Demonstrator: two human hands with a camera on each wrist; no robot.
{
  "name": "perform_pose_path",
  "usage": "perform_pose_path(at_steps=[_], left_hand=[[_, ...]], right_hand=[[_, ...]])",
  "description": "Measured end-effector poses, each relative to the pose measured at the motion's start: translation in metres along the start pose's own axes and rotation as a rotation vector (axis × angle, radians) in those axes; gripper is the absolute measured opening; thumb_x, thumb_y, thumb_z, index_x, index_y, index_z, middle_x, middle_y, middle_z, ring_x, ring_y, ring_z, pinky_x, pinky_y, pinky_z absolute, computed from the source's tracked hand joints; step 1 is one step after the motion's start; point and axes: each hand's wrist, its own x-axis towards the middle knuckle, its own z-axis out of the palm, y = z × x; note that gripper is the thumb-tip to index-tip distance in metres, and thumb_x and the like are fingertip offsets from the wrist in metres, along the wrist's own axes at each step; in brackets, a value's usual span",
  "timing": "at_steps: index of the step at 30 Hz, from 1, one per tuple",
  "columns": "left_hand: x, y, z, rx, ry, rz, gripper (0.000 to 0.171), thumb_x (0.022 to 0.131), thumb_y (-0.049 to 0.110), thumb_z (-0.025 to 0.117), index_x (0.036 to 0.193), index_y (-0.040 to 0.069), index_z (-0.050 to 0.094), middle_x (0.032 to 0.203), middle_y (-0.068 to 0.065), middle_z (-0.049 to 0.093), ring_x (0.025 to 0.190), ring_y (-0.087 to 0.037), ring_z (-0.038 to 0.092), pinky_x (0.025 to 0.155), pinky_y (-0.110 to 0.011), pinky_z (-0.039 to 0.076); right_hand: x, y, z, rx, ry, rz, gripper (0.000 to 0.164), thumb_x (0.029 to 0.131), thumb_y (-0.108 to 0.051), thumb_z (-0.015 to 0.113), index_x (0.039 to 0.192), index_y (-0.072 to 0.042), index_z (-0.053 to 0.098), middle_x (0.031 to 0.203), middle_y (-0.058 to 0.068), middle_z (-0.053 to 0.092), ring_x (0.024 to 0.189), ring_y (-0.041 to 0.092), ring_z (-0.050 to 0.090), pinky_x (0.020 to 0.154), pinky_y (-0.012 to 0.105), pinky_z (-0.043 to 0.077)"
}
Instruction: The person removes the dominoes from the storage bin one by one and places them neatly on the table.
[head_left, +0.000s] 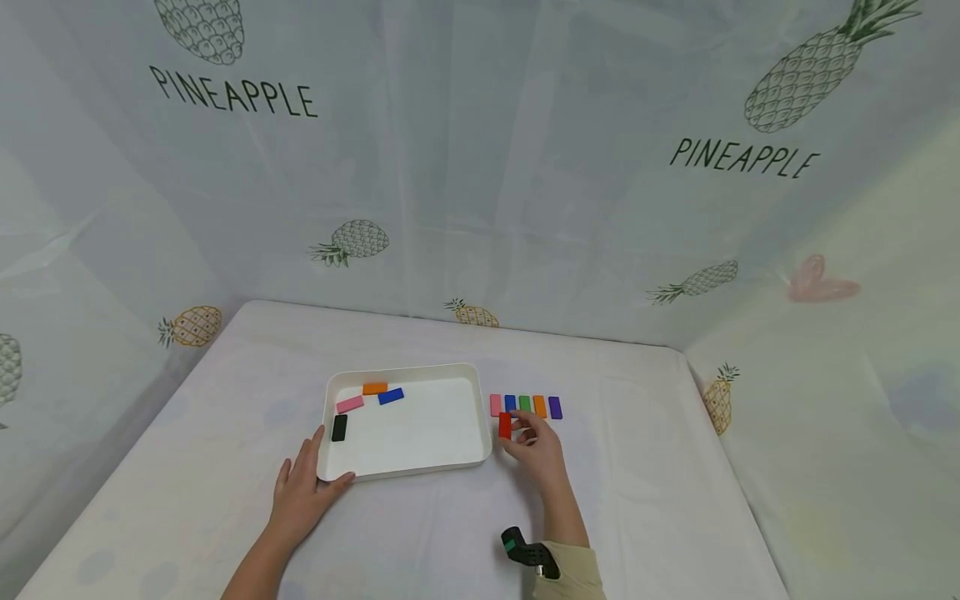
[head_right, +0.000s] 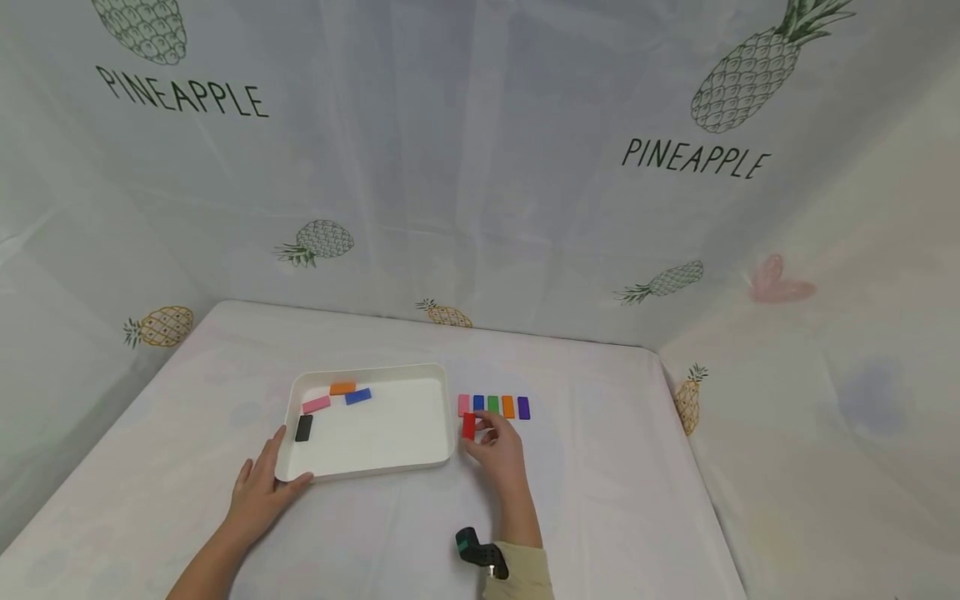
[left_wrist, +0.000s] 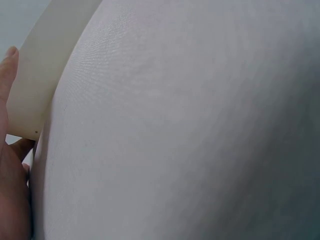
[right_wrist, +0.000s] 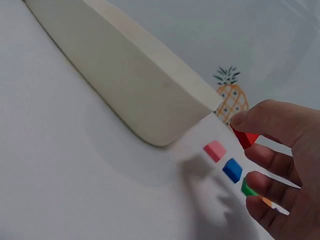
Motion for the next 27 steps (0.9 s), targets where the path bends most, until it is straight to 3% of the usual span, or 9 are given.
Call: perform_pose_path(at_steps=[12,27], left_hand=[[0.001,-0.003,0.002,-0.001,0.012,0.012,0.101,0.084,0.047,0.070,0.154,0.001,0.012,0.153,-0.033,0.018,0.142,-0.049,0.010,0.111,-0.064,-0.003],[0.002,-0.004,0.002,-0.006,0.015,0.014,0.100,0.084,0.046,0.070,0.153,0.001,0.013,0.154,-0.033,0.019,0.142,-0.049,0.009,0.111,-0.064,-0.004]], right_hand=[[0.003,0.017,0.014,-0.091,-0.004,-0.014,0.043,0.077,-0.011,0.080,0.118,-0.012,0.068,0.093,0.002,0.057,0.091,0.022,0.051,0.078,0.033,0.049],[0.013,0.017,0.020,-0.296,-0.005,-0.023,0.041,0.074,-0.014,0.081,0.114,-0.011,0.071,0.082,0.000,0.052,0.079,0.018,0.047,0.062,0.029,0.041]])
